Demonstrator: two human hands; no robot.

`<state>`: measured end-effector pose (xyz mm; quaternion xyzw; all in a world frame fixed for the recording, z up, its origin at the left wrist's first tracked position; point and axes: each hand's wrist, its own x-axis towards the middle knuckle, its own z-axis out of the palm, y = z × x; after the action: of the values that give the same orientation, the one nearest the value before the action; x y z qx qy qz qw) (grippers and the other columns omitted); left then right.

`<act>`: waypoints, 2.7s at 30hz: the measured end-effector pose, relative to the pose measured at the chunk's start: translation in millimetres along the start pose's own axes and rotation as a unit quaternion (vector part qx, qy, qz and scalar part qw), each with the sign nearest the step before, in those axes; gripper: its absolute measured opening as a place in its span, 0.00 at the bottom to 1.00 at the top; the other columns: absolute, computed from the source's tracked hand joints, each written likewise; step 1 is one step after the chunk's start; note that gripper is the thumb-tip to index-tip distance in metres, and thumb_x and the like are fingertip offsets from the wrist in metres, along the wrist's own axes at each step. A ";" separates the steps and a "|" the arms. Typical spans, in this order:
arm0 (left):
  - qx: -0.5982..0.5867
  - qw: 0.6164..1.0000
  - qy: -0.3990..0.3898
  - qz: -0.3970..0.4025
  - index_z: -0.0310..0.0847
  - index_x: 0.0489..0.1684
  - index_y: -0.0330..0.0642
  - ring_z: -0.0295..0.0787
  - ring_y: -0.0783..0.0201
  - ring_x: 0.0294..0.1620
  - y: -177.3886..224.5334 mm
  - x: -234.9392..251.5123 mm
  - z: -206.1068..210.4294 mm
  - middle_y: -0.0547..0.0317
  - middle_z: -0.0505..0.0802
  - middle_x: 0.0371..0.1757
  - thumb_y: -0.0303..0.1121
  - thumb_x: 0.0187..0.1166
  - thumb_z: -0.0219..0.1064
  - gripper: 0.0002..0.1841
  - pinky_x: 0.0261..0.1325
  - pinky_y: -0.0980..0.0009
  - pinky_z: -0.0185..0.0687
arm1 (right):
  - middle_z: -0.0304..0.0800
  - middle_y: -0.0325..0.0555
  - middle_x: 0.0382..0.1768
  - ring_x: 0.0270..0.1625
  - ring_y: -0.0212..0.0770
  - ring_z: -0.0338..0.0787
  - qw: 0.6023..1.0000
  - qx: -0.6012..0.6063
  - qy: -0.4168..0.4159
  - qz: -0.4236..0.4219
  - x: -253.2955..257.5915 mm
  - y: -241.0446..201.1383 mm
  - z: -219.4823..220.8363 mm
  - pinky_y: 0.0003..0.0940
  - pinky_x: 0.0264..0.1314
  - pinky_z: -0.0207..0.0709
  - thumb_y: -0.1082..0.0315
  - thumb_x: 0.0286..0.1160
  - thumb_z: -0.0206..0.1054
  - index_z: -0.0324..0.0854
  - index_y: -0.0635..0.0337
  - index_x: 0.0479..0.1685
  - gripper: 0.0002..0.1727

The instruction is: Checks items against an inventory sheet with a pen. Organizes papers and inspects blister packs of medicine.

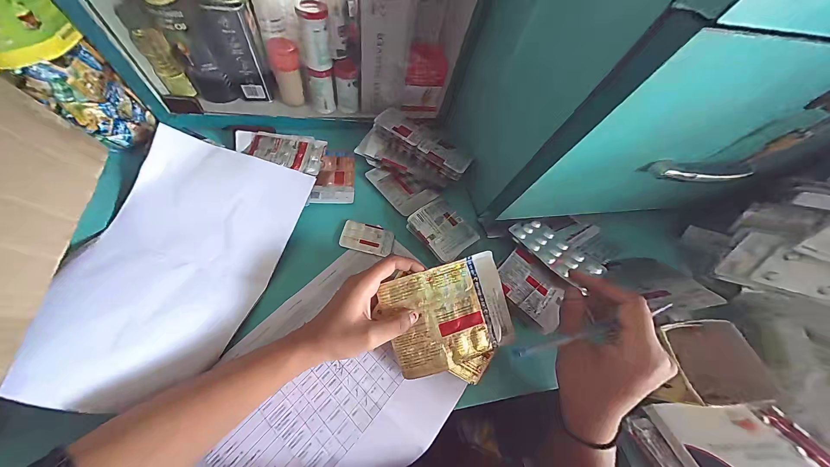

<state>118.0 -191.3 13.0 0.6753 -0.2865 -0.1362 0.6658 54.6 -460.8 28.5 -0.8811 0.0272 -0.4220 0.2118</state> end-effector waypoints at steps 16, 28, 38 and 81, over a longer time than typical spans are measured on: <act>0.043 0.999 -0.016 0.004 0.85 0.58 0.39 0.84 0.81 0.60 4.1 1.6 -1.1 0.67 0.91 0.58 0.28 0.88 0.52 0.14 0.66 0.80 0.80 | 0.94 0.49 0.45 0.50 0.21 0.91 0.987 0.116 0.111 -0.024 10.1 -1.4 -28.8 0.15 0.58 0.83 0.79 0.79 0.63 0.85 0.80 0.46 0.09; 0.032 0.998 -0.044 0.041 0.86 0.49 0.28 0.87 0.84 0.55 2.2 -1.4 1.1 0.63 0.93 0.49 0.33 0.78 0.69 0.14 0.61 0.83 0.83 | 0.96 0.28 0.49 0.49 0.22 0.93 0.895 0.407 -0.155 0.097 -15.3 -19.0 -4.0 0.18 0.54 0.87 0.75 0.78 0.64 0.86 0.59 0.54 0.10; 0.035 0.998 -0.045 0.031 0.86 0.49 0.28 0.87 0.84 0.54 2.0 -1.7 -0.1 0.62 0.93 0.49 0.32 0.77 0.69 0.13 0.60 0.83 0.84 | 0.96 0.31 0.50 0.49 0.22 0.93 0.896 0.400 -0.173 0.085 -12.2 -16.7 2.1 0.17 0.53 0.87 0.74 0.80 0.63 0.85 0.62 0.54 0.10; 0.040 0.998 -0.035 0.041 0.80 0.63 0.28 0.88 0.83 0.56 -0.7 -0.2 0.2 0.63 0.93 0.54 0.34 0.79 0.68 0.20 0.61 0.82 0.85 | 0.96 0.53 0.44 0.43 0.42 0.95 0.989 0.073 -0.130 0.019 25.5 -2.8 2.5 0.40 0.45 0.86 0.69 0.79 0.64 0.89 0.64 0.56 0.14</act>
<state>117.8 -191.4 12.3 0.6843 -0.3423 -0.1210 0.6325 72.5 -463.1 46.9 -0.9099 -0.0144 -0.3005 0.2856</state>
